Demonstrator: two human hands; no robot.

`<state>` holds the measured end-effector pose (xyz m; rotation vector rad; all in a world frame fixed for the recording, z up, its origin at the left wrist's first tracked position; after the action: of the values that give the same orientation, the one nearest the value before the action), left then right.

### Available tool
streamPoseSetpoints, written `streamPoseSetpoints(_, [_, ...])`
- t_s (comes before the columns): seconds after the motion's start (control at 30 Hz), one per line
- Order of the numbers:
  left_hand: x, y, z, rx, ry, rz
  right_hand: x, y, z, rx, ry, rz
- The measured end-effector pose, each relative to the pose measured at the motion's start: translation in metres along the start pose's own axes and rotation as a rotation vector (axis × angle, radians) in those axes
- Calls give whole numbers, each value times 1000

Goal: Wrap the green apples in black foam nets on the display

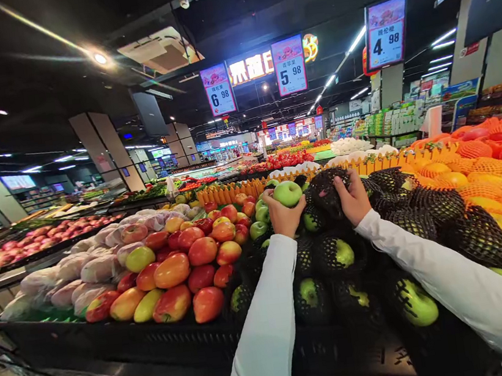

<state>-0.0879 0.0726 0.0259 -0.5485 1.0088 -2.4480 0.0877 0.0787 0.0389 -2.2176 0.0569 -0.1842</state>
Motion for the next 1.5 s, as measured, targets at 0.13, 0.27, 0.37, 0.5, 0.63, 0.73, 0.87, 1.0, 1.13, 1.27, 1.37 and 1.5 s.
streamPoseSetpoints(0.13, [4, -1, -1, -99, -73, -99, -11, 8, -11, -122, -333, -194])
streamPoseSetpoints(0.27, [2, -2, -5, -194, -125, -222, -22, 23, -23, -248, -530, -738])
streamPoseSetpoints(0.37, [2, -1, -3, -274, -158, -196, -24, 32, -27, -291, -581, -1154])
streamPoseSetpoints(0.5, [3, 0, 3, -333, -109, -262, -23, 24, -22, -185, -428, -811])
streamPoseSetpoints(0.63, [4, 1, 6, -413, -101, -416, -18, 19, -24, 5, -69, -380])
streamPoseSetpoints(0.73, [4, 3, 5, -480, -70, -458, -9, 17, -27, 77, 49, -100])
streamPoseSetpoints(0.87, [2, 9, 6, -520, -45, -401, -2, 13, -22, 9, 21, 40])
streamPoseSetpoints(1.0, [2, 11, 8, -547, -53, -399, -4, 10, -16, -32, -24, 15])
streamPoseSetpoints(1.13, [2, 11, 11, -608, -145, -456, -4, 9, -16, -48, -13, 2])
streamPoseSetpoints(1.27, [2, 11, 14, -603, -203, -524, -2, 7, -15, -43, -3, 6])
streamPoseSetpoints(1.37, [1, 11, 17, -604, -185, -533, -1, 7, -10, -45, 15, 8])
streamPoseSetpoints(1.5, [1, 12, 16, -635, -56, -442, 2, 8, -8, -54, -48, 27])
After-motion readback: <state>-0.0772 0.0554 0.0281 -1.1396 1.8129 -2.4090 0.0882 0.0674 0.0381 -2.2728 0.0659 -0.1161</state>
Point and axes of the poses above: each hand's wrist, its own y-axis away from the middle knuckle, its own x-axis out of the back of the hand, z = x × y, the point moved 2 cm from there along -y, towards the middle knuckle, and after that the axes turned 11 degrees about -z, right-handed, at the moved point
